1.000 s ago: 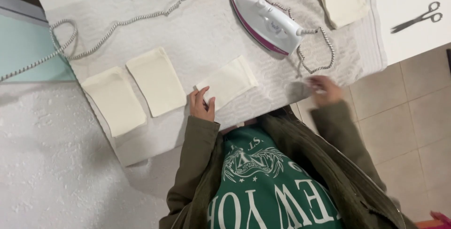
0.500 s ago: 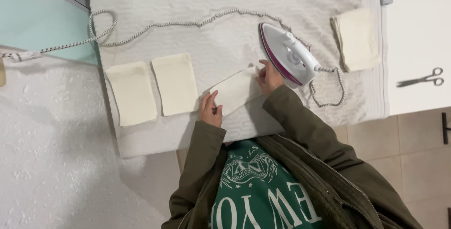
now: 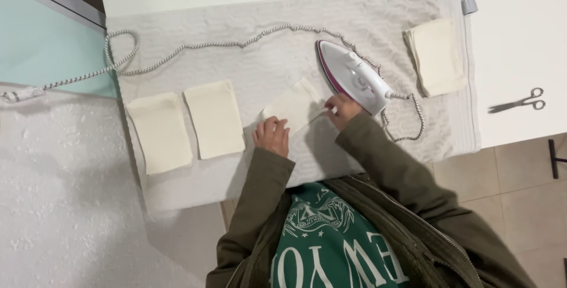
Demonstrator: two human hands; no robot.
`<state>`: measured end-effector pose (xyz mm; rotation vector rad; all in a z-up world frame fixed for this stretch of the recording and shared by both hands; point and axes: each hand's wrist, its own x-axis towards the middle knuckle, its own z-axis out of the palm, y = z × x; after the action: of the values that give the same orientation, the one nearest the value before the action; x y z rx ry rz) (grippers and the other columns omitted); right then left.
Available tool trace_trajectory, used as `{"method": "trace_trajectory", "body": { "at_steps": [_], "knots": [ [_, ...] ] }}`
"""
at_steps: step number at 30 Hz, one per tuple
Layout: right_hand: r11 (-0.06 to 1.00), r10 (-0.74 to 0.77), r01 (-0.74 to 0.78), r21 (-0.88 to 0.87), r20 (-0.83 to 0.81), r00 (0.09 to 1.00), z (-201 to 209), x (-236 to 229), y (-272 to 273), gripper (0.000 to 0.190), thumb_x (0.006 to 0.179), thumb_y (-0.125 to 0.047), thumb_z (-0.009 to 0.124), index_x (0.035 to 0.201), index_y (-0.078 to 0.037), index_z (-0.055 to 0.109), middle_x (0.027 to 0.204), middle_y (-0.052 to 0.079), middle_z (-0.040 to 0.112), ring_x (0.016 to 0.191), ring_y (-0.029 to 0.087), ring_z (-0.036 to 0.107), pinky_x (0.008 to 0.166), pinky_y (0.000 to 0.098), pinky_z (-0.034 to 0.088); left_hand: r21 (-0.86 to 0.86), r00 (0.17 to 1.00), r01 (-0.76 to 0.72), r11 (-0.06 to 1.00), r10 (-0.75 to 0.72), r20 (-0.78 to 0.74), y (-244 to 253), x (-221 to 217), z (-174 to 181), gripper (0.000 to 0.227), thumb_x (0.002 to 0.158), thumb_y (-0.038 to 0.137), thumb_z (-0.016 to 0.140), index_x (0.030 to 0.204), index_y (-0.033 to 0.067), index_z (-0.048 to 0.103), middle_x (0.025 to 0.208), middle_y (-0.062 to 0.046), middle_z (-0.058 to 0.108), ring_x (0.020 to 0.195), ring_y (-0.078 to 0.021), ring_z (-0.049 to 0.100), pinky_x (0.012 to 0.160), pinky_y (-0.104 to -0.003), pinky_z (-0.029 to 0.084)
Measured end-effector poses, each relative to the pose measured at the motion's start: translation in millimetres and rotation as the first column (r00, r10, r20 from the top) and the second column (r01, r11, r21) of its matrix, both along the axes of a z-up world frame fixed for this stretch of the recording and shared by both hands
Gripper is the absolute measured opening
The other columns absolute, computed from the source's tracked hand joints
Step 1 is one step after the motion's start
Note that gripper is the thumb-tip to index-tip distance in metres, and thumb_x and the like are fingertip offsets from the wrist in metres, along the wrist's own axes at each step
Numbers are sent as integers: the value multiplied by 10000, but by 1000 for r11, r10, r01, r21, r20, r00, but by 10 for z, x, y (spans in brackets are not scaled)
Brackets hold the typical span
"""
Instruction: Ironing small white pieces of fabric on a workspace table.
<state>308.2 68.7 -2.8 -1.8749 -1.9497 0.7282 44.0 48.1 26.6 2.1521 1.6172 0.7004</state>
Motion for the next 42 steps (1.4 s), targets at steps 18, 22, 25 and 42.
{"method": "trace_trajectory", "body": {
  "at_steps": [18,22,25,42],
  "knots": [
    [952,-56,104,289,-169,984,-188,16,-194,171,889,-76,776,1034,-112,692,1007,92,664,875,303,696,732,402,566,-210,644,720,662,-749,-154,1256,665,-56,332,811,111,784,1122,191,699,1124,7,684,1239,-205,563,1163,-592,265],
    [969,-177,236,78,-455,873,86,10,-212,130,1005,-89,693,1119,-70,633,1039,70,743,964,176,772,838,308,624,24,685,722,691,-719,113,1224,529,40,283,838,126,808,1108,163,732,1053,-4,718,1089,-220,648,1169,-544,332],
    [965,-206,251,-81,-825,526,482,-134,-191,377,864,-76,765,1140,-62,509,1119,93,715,1086,149,723,949,297,600,113,711,642,758,-644,282,1035,415,379,241,852,126,811,1058,102,688,1060,-28,728,1026,-245,693,1109,-495,439],
    [961,7,229,155,-843,538,1331,-341,-253,189,935,-44,729,1120,-15,703,1087,92,744,1019,151,732,938,305,607,266,704,476,838,-544,457,492,284,1572,242,827,-49,782,1016,71,689,1139,-96,707,1037,-249,702,855,-342,604]
  ]
}}
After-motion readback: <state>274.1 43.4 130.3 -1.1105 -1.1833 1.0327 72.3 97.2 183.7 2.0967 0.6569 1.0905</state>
